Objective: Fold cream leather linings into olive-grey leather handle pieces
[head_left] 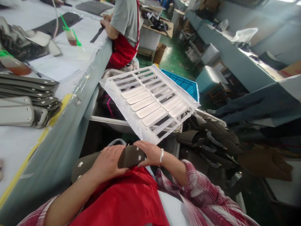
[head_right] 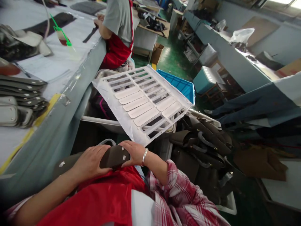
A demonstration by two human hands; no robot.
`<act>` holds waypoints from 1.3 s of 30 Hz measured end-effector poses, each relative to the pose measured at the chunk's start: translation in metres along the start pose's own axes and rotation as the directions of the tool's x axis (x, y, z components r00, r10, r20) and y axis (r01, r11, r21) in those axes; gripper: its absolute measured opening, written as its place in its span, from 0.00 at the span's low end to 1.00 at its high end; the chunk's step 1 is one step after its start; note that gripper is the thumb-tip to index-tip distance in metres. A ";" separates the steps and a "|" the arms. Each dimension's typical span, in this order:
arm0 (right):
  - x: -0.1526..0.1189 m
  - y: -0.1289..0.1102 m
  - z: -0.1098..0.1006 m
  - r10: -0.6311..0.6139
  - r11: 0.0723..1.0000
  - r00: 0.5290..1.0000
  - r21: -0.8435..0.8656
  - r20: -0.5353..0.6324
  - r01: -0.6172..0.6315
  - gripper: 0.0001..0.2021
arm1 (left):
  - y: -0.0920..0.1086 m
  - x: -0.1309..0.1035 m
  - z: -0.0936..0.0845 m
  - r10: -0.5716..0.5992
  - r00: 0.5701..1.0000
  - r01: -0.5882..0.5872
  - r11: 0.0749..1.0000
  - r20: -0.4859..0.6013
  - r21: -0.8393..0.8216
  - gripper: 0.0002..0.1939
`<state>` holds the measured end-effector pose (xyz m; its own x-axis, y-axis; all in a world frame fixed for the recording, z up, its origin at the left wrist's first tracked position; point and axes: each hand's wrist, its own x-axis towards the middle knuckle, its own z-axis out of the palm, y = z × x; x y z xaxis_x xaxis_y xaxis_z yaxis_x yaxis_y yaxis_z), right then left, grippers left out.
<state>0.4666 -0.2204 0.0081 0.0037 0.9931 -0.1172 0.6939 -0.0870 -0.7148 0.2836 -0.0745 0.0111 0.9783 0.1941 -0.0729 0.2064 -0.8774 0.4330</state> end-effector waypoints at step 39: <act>0.003 0.012 0.054 0.416 0.792 0.856 0.585 -0.308 -0.175 0.21 | 0.038 0.039 0.019 0.031 0.999 -0.033 0.996 0.024 0.083 0.32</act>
<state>0.4355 -0.2228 -0.0381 0.5133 0.8379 -0.1856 0.1278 -0.2884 -0.9489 0.3298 -0.1086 0.0076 0.9843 0.1565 -0.0814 0.1754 -0.9168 0.3588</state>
